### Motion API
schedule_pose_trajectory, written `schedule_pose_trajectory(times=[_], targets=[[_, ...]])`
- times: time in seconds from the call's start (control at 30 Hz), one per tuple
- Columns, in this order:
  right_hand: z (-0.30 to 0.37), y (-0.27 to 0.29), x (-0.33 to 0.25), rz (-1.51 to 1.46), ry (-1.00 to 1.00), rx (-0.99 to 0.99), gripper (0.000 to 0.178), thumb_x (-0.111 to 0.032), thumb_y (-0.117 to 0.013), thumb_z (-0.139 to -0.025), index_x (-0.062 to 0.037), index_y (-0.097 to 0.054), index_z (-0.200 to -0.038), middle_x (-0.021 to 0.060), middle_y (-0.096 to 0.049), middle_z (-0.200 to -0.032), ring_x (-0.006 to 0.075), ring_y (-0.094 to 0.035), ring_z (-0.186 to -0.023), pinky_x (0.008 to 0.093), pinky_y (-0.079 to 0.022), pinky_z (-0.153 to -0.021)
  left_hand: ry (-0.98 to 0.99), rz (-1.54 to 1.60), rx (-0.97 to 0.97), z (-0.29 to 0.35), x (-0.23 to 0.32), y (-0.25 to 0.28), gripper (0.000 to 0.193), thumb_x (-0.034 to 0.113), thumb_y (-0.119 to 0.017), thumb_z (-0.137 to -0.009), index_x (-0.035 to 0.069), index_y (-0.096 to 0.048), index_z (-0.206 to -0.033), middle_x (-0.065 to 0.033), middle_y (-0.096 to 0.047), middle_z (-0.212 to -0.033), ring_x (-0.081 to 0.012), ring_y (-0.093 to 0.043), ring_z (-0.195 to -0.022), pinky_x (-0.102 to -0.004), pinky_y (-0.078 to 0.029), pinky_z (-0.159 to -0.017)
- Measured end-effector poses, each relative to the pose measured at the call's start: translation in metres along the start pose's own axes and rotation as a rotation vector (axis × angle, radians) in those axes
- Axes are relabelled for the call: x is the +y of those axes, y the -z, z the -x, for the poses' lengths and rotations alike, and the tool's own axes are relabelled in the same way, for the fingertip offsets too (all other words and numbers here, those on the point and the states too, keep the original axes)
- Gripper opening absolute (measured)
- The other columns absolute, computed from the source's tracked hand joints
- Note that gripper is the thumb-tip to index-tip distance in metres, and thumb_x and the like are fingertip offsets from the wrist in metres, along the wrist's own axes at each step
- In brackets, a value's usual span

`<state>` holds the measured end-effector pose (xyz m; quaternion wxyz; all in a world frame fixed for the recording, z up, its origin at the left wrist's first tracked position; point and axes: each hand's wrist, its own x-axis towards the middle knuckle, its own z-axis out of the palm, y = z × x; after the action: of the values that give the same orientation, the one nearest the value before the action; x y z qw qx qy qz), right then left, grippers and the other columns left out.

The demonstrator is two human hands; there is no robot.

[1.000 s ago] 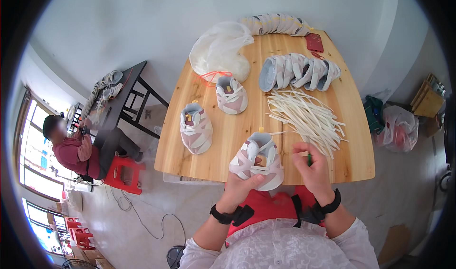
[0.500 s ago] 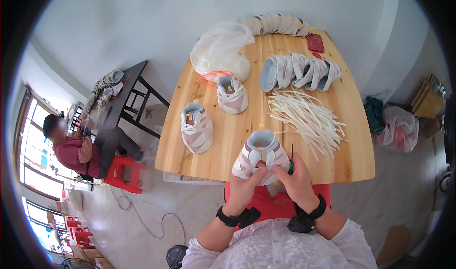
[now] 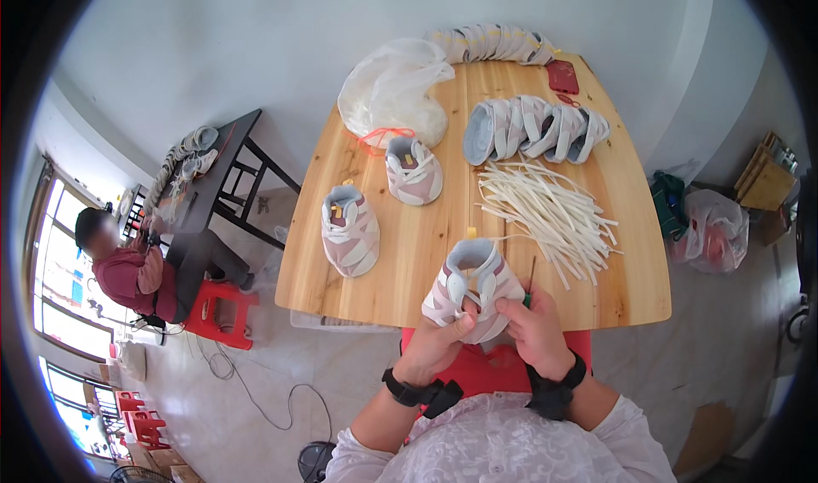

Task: Stitching components together to assemble shoes.

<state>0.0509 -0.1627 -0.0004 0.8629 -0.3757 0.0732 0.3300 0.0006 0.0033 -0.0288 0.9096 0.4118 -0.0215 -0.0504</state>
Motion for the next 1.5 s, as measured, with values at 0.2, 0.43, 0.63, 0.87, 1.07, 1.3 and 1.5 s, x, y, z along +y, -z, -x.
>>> schedule_pose_trajectory(times=[0.2, 0.43, 0.63, 0.87, 1.07, 1.3, 1.5], targets=[[-0.001, -0.004, 0.011, 0.360, 0.373, 0.142, 0.022, -0.013, -0.068, -0.088, 0.0002, -0.054, -0.098, 0.0035, -0.061, -0.083, 0.0064, -0.057, -0.075, 0.0238, -0.048, -0.062, -0.156, -0.292, 0.292, -0.002, -0.004, -0.034, 0.023, 0.001, -0.070, -0.084, 0.003, -0.060, -0.105, -0.0017, -0.062, -0.102, -0.0113, -0.059, -0.095, -0.0267, -0.049, -0.083], [-0.002, 0.000, 0.011, 0.754, 0.545, 0.214, 0.023, -0.016, -0.069, -0.086, -0.0009, -0.051, -0.089, 0.0027, -0.059, -0.074, 0.0078, -0.055, -0.067, 0.0265, -0.045, -0.056, -0.384, -0.455, 0.455, -0.005, -0.014, -0.038, 0.014, -0.001, -0.067, -0.086, 0.000, -0.063, -0.099, -0.0019, -0.064, -0.094, -0.0089, -0.059, -0.087, -0.0254, -0.050, -0.077], [-0.006, 0.007, 0.007, 0.612, 0.434, 0.169, 0.024, -0.015, -0.068, -0.085, 0.0013, -0.056, -0.097, 0.0054, -0.064, -0.086, 0.0099, -0.058, -0.076, 0.0262, -0.048, -0.067, -0.152, -0.374, 0.328, -0.004, -0.006, -0.029, 0.020, 0.001, -0.062, -0.090, 0.006, -0.058, -0.108, 0.0020, -0.057, -0.100, -0.0077, -0.053, -0.091, -0.0233, -0.044, -0.077], [-0.008, 0.012, 0.009, 0.350, 0.285, 0.113, 0.023, -0.009, -0.066, -0.086, -0.0025, -0.051, -0.101, 0.0028, -0.060, -0.092, 0.0083, -0.058, -0.081, 0.0241, -0.048, -0.068, -0.025, -0.139, 0.185, -0.004, 0.002, -0.024, 0.031, 0.009, -0.065, -0.091, 0.010, -0.050, -0.118, 0.0025, -0.053, -0.103, -0.0107, -0.051, -0.100, -0.0302, -0.042, -0.089], [-0.002, -0.002, -0.003, 0.413, 0.343, 0.145, 0.020, -0.010, -0.067, -0.086, -0.0053, -0.051, -0.097, -0.0004, -0.058, -0.084, 0.0018, -0.050, -0.063, 0.0179, -0.037, -0.050, -0.034, 0.036, 0.164, -0.002, 0.011, -0.023, 0.027, 0.018, -0.058, -0.096, 0.008, -0.050, -0.120, -0.0008, -0.058, -0.106, -0.0133, -0.055, -0.102, -0.0308, -0.044, -0.090], [0.000, -0.009, -0.005, 0.403, 0.285, 0.078, 0.021, -0.011, -0.068, -0.086, -0.0075, -0.050, -0.094, -0.0030, -0.054, -0.075, -0.0010, -0.039, -0.052, 0.0178, -0.028, -0.044, -0.048, 0.237, 0.269, -0.001, 0.003, -0.013, 0.033, 0.031, -0.055, -0.098, 0.007, -0.052, -0.120, -0.0037, -0.059, -0.105, -0.0162, -0.058, -0.099, -0.0356, -0.047, -0.089], [-0.017, 0.022, -0.002, 0.881, 0.803, 0.164, 0.026, -0.009, -0.069, -0.083, -0.0026, -0.054, -0.103, 0.0001, -0.055, -0.090, 0.0037, -0.045, -0.058, 0.0205, -0.035, -0.048, -0.004, 0.099, 0.384, -0.001, 0.014, -0.008, 0.038, 0.035, -0.053, -0.098, 0.010, -0.050, -0.127, -0.0032, -0.061, -0.104, -0.0159, -0.060, -0.096, -0.0343, -0.051, -0.084]])
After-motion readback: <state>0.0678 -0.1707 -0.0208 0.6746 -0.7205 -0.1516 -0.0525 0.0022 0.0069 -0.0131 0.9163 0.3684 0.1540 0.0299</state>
